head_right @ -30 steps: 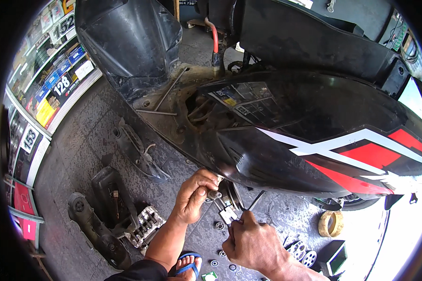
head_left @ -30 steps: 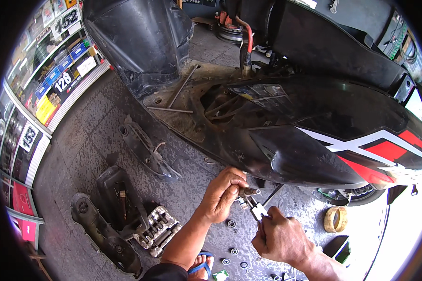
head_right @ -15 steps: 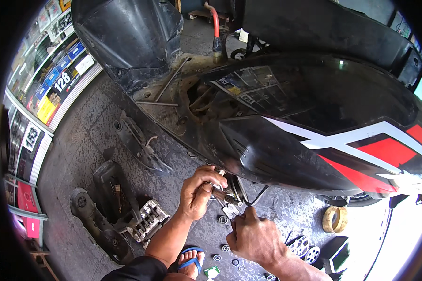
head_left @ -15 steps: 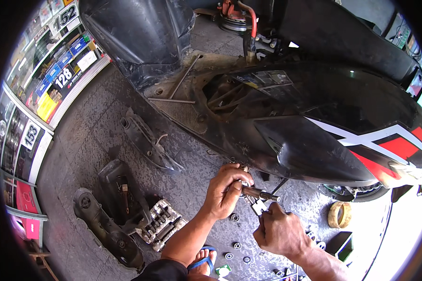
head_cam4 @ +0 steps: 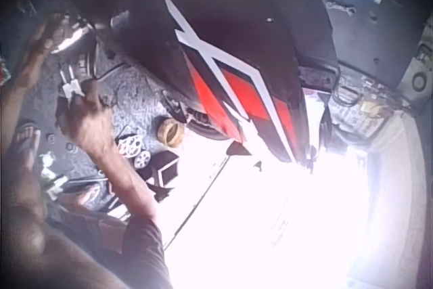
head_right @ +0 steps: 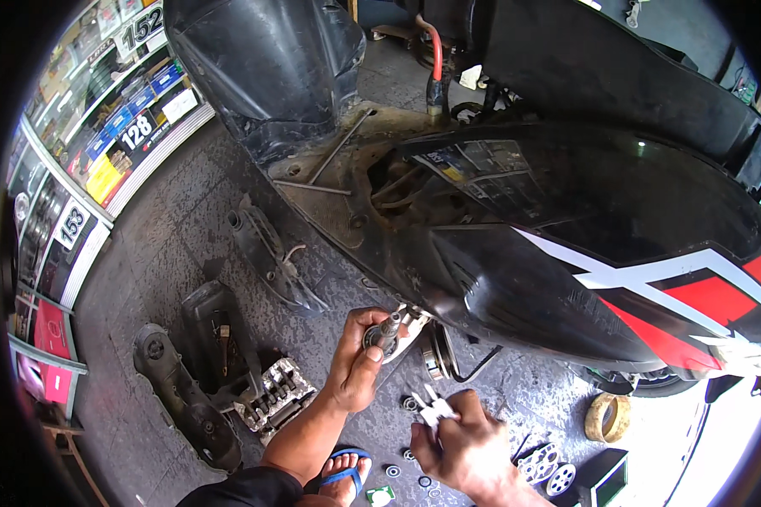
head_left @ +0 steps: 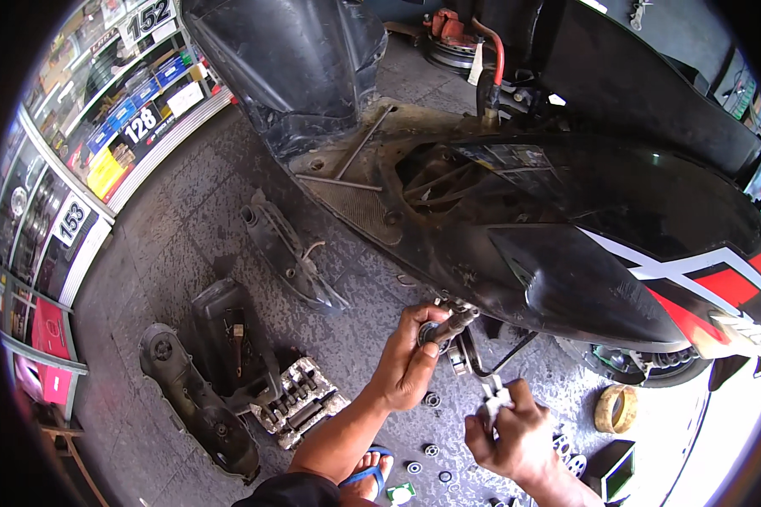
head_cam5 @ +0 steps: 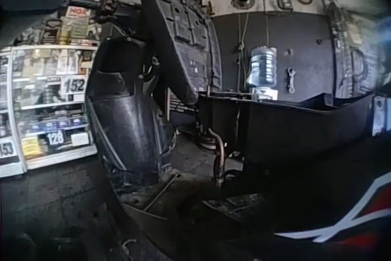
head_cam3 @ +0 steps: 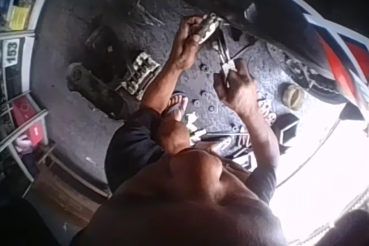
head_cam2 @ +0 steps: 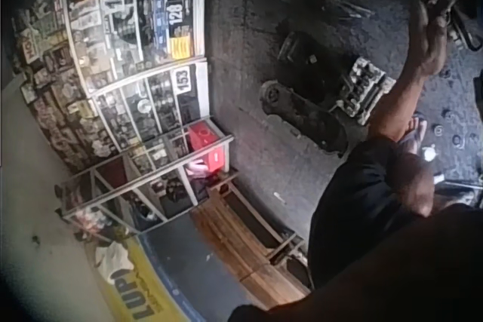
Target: The person cleans and reassembles motorcycle engine components by hand, using a hammer to seat parts and pliers to work on small fittings.
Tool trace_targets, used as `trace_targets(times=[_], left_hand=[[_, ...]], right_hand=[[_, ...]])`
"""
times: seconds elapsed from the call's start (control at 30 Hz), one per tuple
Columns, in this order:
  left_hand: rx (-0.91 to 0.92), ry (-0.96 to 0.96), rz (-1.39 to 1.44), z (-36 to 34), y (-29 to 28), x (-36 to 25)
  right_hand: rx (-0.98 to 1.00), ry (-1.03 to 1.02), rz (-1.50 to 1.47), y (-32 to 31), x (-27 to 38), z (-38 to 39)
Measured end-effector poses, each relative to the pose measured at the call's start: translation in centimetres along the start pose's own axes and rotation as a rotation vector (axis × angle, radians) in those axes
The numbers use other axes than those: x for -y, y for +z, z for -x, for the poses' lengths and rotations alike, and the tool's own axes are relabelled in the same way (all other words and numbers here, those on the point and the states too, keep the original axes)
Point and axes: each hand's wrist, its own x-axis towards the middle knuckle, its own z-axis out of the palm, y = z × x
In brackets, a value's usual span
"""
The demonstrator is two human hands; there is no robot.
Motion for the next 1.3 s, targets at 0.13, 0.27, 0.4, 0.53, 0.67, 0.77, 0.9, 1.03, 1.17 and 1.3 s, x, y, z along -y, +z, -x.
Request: trace_targets(times=[0.13,0.27,0.4,0.53,0.67,0.77,0.9,1.03,1.17,1.3], left_hand=[[0.134,-0.038,-0.118,2.1,-0.5,-4.9],[0.241,-0.038,-0.156,4.3,1.2,-9.9],[0.360,-0.185,-0.165,7.1,4.0,-15.4],[0.622,-0.413,-0.173,9.5,5.9,-21.3],[0.854,-0.236,-0.375,12.5,9.4,-25.6],[0.970,-0.160,-0.471,15.2,11.6,-27.4],[0.930,-0.110,-0.416,19.1,12.9,-28.0],[0.698,-0.361,0.196,23.5,14.9,-25.9],[0.417,-0.501,0.720,26.7,17.0,-22.1],[0.473,-0.485,0.821,26.7,16.5,-20.0]], right_hand=[[0.099,0.211,-0.320,-3.2,2.1,2.8],[0.024,0.200,-0.333,-6.5,5.4,7.6],[0.008,0.511,-0.452,-9.4,7.8,15.4],[-0.356,0.748,-0.865,-8.6,10.1,21.7],[-0.800,0.656,-1.378,-8.1,12.0,24.3],[-0.812,0.552,-1.459,-8.8,12.9,25.6],[-0.832,0.482,-1.745,-9.5,14.0,27.8],[-0.867,0.408,-1.766,-9.1,14.3,29.5],[-0.842,0.434,-1.651,-8.3,14.0,30.5],[-0.735,0.480,-1.631,-7.8,13.3,31.0]])
